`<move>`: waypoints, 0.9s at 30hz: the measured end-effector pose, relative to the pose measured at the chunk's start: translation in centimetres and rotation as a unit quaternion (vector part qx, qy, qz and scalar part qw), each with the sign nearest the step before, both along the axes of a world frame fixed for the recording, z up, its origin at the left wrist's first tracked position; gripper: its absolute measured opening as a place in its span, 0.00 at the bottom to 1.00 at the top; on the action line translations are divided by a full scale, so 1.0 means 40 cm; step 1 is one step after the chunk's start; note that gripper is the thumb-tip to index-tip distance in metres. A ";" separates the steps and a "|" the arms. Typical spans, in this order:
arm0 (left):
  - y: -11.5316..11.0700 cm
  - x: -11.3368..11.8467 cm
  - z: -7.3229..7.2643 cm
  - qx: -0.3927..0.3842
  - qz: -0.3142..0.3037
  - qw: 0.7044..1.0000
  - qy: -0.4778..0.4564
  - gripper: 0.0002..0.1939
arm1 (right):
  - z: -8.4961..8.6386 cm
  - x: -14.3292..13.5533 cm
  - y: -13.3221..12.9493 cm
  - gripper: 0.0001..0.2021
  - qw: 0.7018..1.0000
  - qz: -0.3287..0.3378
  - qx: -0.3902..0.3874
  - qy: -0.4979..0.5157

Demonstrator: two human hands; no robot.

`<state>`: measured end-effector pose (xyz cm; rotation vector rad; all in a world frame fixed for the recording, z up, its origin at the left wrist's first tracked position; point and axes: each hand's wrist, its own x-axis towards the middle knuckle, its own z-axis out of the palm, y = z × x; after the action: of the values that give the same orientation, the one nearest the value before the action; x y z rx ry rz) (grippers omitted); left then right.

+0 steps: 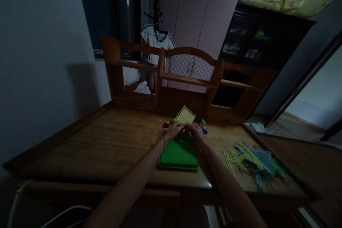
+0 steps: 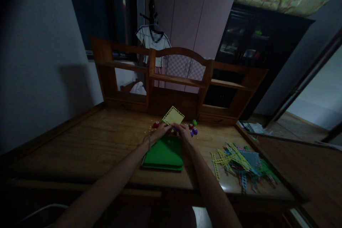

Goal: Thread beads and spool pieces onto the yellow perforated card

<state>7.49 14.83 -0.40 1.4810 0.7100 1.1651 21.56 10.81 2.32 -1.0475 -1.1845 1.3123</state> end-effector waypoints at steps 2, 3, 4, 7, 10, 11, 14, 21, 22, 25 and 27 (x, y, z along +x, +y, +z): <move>0.000 -0.002 -0.002 -0.015 0.006 1.000 0.008 0.17 | -0.009 0.002 0.007 0.17 1.000 0.003 0.009 0.000; 0.001 -0.004 -0.003 -0.023 0.011 1.000 0.011 0.18 | -0.013 0.005 0.010 0.19 1.000 0.006 0.015 0.003; 0.002 -0.005 -0.004 -0.028 0.019 0.999 0.012 0.19 | -0.017 0.008 0.013 0.20 1.000 0.009 0.020 0.007; 0.006 -0.007 -0.007 -0.018 0.041 0.999 0.014 0.22 | -0.023 0.023 0.021 0.21 1.000 0.000 0.026 0.017; 0.007 -0.010 -0.007 0.002 0.043 0.999 0.033 0.25 | -0.025 0.037 0.029 0.22 0.999 -0.038 0.014 0.023; 0.007 -0.010 -0.007 0.005 0.042 0.998 0.040 0.26 | -0.024 0.040 0.030 0.23 0.998 -0.050 0.014 0.027; 0.004 -0.011 -0.006 0.008 0.040 0.998 0.051 0.26 | -0.019 0.045 0.032 0.23 0.996 -0.077 0.031 0.040; 0.003 -0.007 -0.004 0.008 0.050 0.997 0.062 0.25 | -0.013 0.046 0.030 0.22 0.993 -0.102 0.049 0.041; 0.004 -0.007 -0.005 0.011 0.050 0.997 0.059 0.24 | -0.014 0.047 0.030 0.22 0.993 -0.100 0.048 0.041; 0.005 -0.007 -0.007 0.009 0.053 0.997 0.054 0.23 | -0.014 0.053 0.031 0.22 0.994 -0.094 0.042 0.046; 0.006 -0.006 -0.008 0.002 0.056 0.997 0.054 0.22 | -0.014 0.057 0.032 0.22 0.994 -0.094 0.034 0.053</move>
<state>7.24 15.05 -0.73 1.5327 0.8739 1.1778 23.85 12.08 1.77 -1.0034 -1.0180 1.1584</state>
